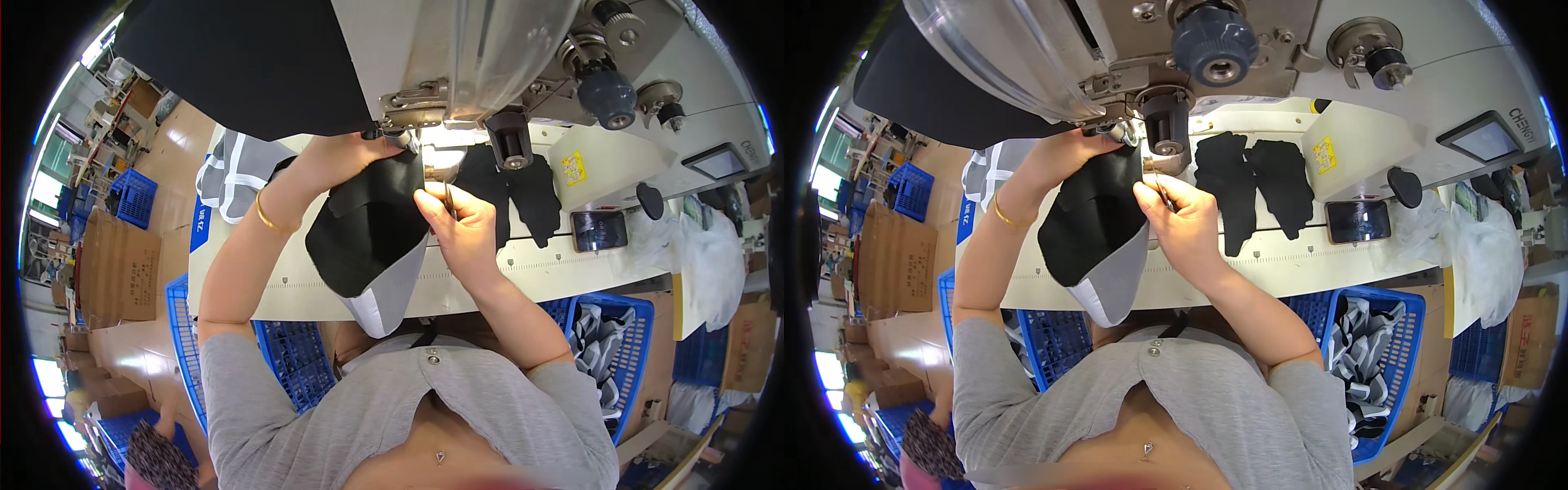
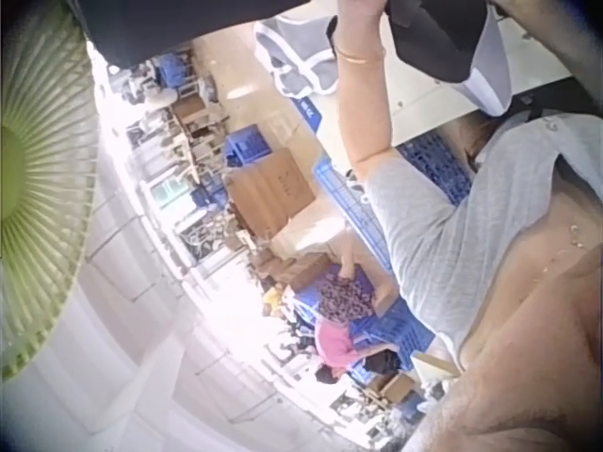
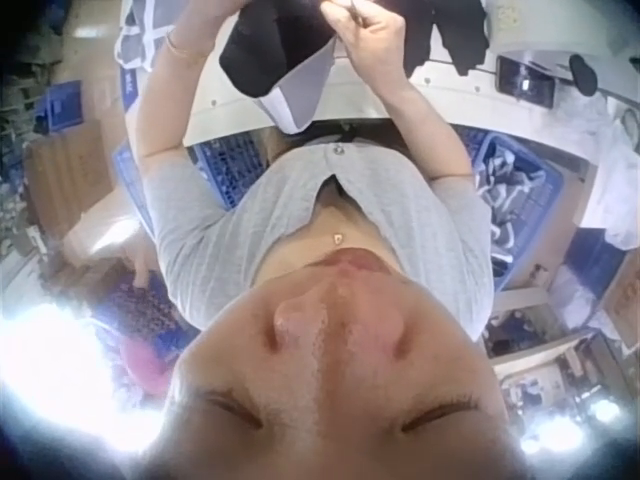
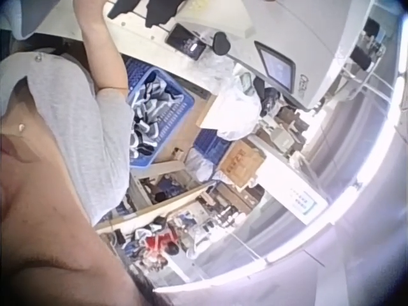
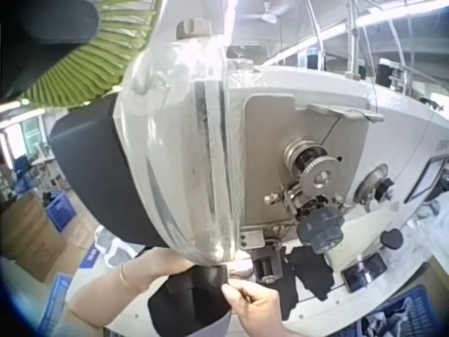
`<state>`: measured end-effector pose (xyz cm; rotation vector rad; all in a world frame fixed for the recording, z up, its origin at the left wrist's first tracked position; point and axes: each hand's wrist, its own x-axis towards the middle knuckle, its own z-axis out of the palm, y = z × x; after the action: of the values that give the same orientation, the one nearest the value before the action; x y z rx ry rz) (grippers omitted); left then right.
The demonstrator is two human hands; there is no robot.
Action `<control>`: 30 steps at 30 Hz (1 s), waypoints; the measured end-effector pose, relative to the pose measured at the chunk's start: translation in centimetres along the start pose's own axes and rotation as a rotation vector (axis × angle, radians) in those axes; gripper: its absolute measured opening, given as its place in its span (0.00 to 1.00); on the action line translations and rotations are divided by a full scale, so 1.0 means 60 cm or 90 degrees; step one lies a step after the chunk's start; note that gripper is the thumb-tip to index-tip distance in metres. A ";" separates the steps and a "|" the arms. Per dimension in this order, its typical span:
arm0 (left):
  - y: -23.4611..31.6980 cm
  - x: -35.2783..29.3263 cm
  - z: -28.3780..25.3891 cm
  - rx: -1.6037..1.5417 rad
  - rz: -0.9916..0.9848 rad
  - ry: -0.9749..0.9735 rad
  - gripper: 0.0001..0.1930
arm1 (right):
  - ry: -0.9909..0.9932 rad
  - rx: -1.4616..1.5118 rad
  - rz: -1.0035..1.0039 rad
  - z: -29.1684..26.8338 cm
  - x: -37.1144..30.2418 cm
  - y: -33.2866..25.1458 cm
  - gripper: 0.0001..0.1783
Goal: Stitching and trimming pieces of shoe uppers using an industrial sewing machine.
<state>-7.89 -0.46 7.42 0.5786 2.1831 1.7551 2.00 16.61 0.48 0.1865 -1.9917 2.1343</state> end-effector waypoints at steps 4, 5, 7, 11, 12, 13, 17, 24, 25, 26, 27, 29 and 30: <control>0.015 -0.078 0.025 0.756 0.426 0.307 0.20 | 0.006 -0.011 0.012 0.000 -0.002 -0.005 0.08; 0.018 -0.100 0.037 0.756 0.430 0.282 0.22 | 0.015 -0.001 -0.012 -0.005 -0.003 0.001 0.07; 0.011 -0.121 0.048 0.777 0.562 0.179 0.23 | 0.003 0.022 0.016 -0.008 -0.005 -0.001 0.07; -0.015 -0.107 0.063 0.791 0.628 0.136 0.22 | -0.012 0.092 0.064 -0.008 -0.011 -0.009 0.07; -0.017 -0.104 0.063 0.798 0.635 0.144 0.21 | -0.004 0.103 0.069 -0.008 -0.011 -0.009 0.07; -0.018 -0.103 0.064 0.803 0.631 0.141 0.21 | -0.005 0.117 0.073 -0.008 -0.010 -0.005 0.07; -0.022 -0.096 0.064 0.796 0.631 0.157 0.21 | -0.020 0.133 0.102 -0.014 -0.018 -0.008 0.08; -0.025 -0.093 0.067 0.785 0.641 0.167 0.20 | -0.014 0.114 0.121 -0.018 -0.034 -0.001 0.12; -0.022 -0.094 0.068 0.799 0.651 0.159 0.21 | -0.010 0.105 0.128 -0.019 -0.035 -0.001 0.12; -0.021 -0.095 0.068 0.814 0.660 0.151 0.21 | -0.010 0.106 0.129 -0.019 -0.036 -0.002 0.12; -0.022 -0.097 0.069 0.813 0.659 0.150 0.21 | -0.015 0.103 0.127 -0.020 -0.037 -0.003 0.13; -0.023 -0.098 0.069 0.796 0.694 0.160 0.21 | -0.019 0.100 0.126 -0.022 -0.038 -0.004 0.13; -0.025 -0.097 0.069 0.795 0.694 0.160 0.21 | -0.026 0.094 0.127 -0.024 -0.038 -0.004 0.13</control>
<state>-1.08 0.04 4.84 2.1926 3.2731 0.3338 4.36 17.90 0.08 0.0580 -1.9485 2.4218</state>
